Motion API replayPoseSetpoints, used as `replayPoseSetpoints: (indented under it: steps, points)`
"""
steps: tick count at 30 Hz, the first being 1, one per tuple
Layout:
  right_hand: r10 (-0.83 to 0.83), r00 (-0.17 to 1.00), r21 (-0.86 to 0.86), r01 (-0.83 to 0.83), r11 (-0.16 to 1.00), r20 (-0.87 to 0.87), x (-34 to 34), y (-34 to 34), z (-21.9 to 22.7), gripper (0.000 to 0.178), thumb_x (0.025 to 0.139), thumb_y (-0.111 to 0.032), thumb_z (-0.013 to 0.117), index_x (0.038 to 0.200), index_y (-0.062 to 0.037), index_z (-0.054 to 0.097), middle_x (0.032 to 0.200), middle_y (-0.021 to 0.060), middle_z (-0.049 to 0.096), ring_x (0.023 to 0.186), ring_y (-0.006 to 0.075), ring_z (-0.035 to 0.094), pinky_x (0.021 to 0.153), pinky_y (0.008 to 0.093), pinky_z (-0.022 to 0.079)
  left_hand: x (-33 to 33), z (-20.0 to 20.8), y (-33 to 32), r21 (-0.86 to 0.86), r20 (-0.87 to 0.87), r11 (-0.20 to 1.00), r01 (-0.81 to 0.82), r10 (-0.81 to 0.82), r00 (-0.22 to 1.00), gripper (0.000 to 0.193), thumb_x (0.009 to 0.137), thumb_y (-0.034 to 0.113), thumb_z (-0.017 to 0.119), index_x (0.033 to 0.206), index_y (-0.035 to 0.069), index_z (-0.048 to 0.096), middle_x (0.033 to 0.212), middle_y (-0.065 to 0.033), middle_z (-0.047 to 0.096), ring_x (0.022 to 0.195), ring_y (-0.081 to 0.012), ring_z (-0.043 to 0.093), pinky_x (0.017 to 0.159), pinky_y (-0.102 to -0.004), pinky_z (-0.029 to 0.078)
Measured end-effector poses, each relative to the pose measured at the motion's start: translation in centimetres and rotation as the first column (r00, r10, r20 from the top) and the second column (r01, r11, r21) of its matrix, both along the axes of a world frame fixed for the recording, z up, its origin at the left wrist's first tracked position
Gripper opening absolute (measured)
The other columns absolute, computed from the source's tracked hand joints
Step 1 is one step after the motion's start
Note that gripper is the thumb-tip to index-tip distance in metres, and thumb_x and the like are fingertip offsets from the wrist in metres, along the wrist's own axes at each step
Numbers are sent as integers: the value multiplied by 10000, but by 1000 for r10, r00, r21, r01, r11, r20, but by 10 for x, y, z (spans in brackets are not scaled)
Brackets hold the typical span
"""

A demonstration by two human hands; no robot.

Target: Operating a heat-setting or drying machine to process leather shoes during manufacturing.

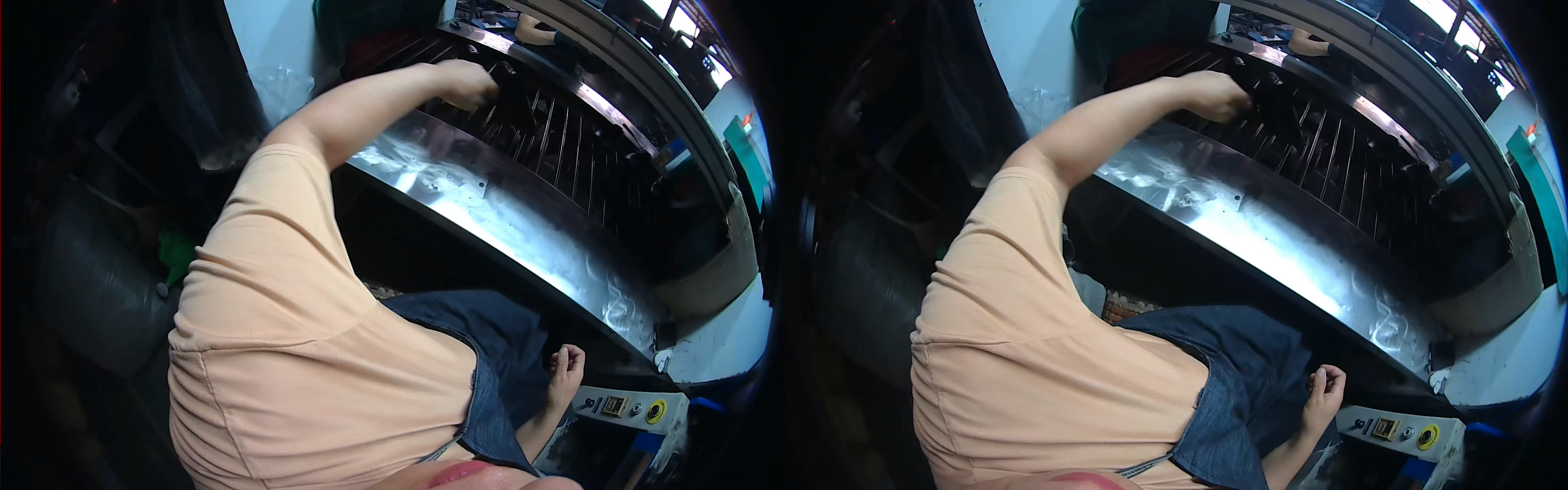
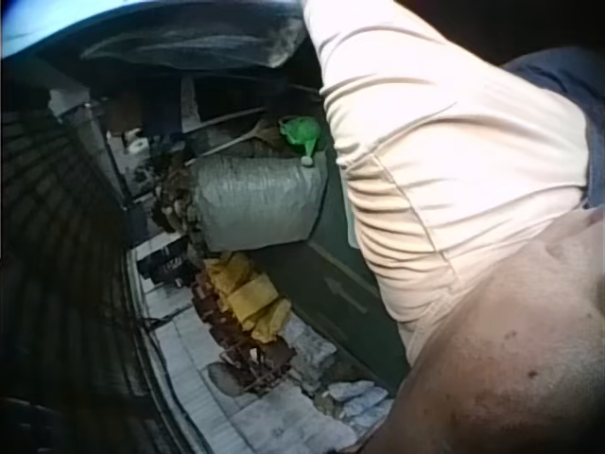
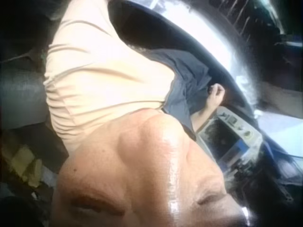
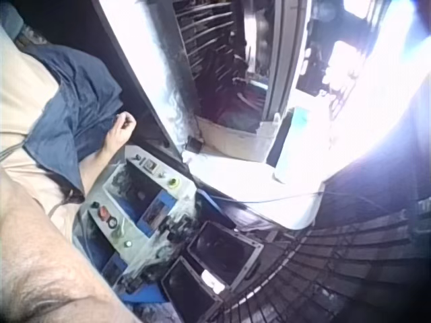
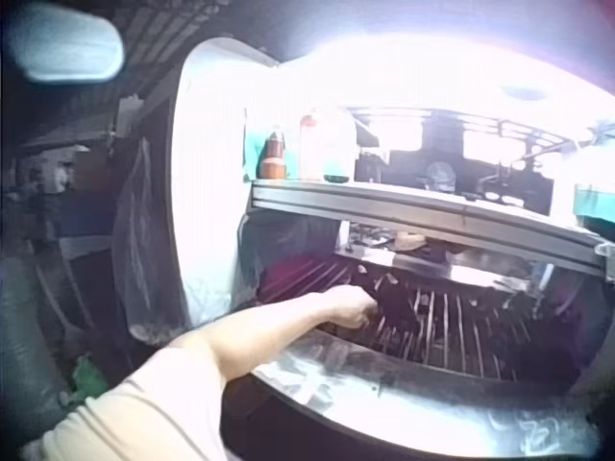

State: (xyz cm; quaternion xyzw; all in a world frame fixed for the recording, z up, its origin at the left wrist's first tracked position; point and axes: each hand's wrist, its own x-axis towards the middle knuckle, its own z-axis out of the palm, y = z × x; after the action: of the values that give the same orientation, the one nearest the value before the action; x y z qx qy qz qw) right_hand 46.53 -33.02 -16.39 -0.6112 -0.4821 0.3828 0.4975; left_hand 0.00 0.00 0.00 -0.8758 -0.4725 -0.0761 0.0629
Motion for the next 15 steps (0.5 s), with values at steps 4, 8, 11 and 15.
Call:
replayPoseSetpoints:
  steps: [4, 8, 11, 15]
  points:
    - [-87, 995, 8, 87, 996, 57, 2, -10, -23, 177, 937, -224, 596, 970, -54, 561, 767, 3, 543, 684, 70, 481, 628, 204, 396, -86, 2, -7, 26, -16, 978, -205, 206, 978, 355, 762, 172, 606, 1108, 126, 668, 1056, -154, 664, 1004, -340, 623, 862, -426, 503]
    - [-159, 980, -51, 167, 985, 123, 31, -22, -21, 172, 933, -219, 598, 947, -51, 562, 754, -4, 545, 666, 65, 481, 602, 194, 380, -133, -22, -24, -156, -121, 954, -254, 237, 964, 418, 788, 147, 663, 1201, 105, 612, 1050, -140, 671, 984, -313, 632, 852, -393, 495]
    - [-191, 973, -28, 197, 980, 133, 37, -25, -23, 169, 936, -216, 592, 942, -51, 558, 743, -9, 539, 652, 60, 473, 591, 194, 378, -148, -47, -16, -346, -47, 881, -322, 326, 944, 447, 764, 136, 689, 1202, 98, 616, 1120, -151, 651, 1032, -307, 622, 890, -382, 489]
    - [-191, 971, 35, 188, 982, 147, 34, -33, -25, 171, 937, -205, 591, 935, -36, 562, 753, 3, 534, 678, 77, 484, 627, 214, 403, -144, -63, -20, -636, -478, 561, -530, 253, 841, 610, 708, 107, 778, 1277, 147, 562, 1129, -130, 647, 984, -277, 650, 811, -402, 552]
